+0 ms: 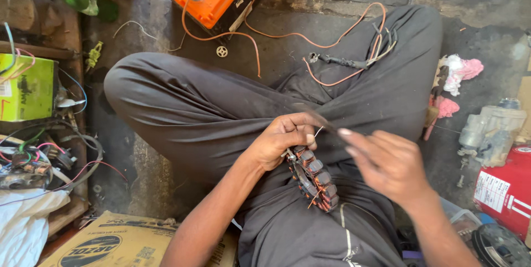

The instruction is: The person sits on the workshop floor with a motorcycle stator coil on their lap. They scrape and clean the copper wire ends on the coil windings, use a flat metal file/strip to work the coil, and use pliers to handle and trim wire ends.

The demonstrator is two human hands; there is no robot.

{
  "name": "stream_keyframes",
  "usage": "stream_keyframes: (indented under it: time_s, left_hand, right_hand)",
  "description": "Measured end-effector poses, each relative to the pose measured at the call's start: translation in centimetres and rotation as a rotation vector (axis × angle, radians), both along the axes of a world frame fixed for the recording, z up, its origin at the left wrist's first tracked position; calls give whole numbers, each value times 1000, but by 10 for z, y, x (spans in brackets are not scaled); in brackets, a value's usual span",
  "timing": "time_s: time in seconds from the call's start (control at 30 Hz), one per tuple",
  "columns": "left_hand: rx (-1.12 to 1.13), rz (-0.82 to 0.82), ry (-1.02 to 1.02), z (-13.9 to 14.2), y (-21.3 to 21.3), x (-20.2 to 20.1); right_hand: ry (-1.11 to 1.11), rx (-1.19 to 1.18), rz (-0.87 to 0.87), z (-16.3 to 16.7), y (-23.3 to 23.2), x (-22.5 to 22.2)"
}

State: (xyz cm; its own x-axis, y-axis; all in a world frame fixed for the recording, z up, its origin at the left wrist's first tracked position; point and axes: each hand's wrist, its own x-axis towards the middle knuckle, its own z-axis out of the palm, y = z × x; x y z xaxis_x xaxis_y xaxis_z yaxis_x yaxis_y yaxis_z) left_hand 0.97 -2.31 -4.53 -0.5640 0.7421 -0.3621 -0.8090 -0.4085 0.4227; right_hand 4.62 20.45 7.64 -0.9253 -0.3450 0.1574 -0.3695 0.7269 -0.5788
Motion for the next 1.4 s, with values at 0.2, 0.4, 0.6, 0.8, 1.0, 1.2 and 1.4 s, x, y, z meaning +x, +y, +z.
stream_keyframes:
  time_s: [0.2,0.4,0.6,0.8,1.0,1.2,1.4]
  left_hand:
    - [5,-2,66,4,-3,-1]
    - [22,45,29,1,-3,1]
    - [72,44,48,4,-4,1]
    - [1,21,64,8,-5,-1]
    - [-25,19,13,8,-1,-1]
    - [-21,19,71,11,-4,-2]
    - [-149,120,99,16,7,0]
  right_hand:
    - [77,-84,82,-22,-19,-11]
    - [58,18,55,-5,5,-5]
    - [85,-76,123,-17,-17,-12]
    - [94,164,58,-9,16,1]
    - [126,37,46,-9,-5,-3]
    - [93,170,89,-5,-4,-9]
    - [-46,205,-280,-6,40,25]
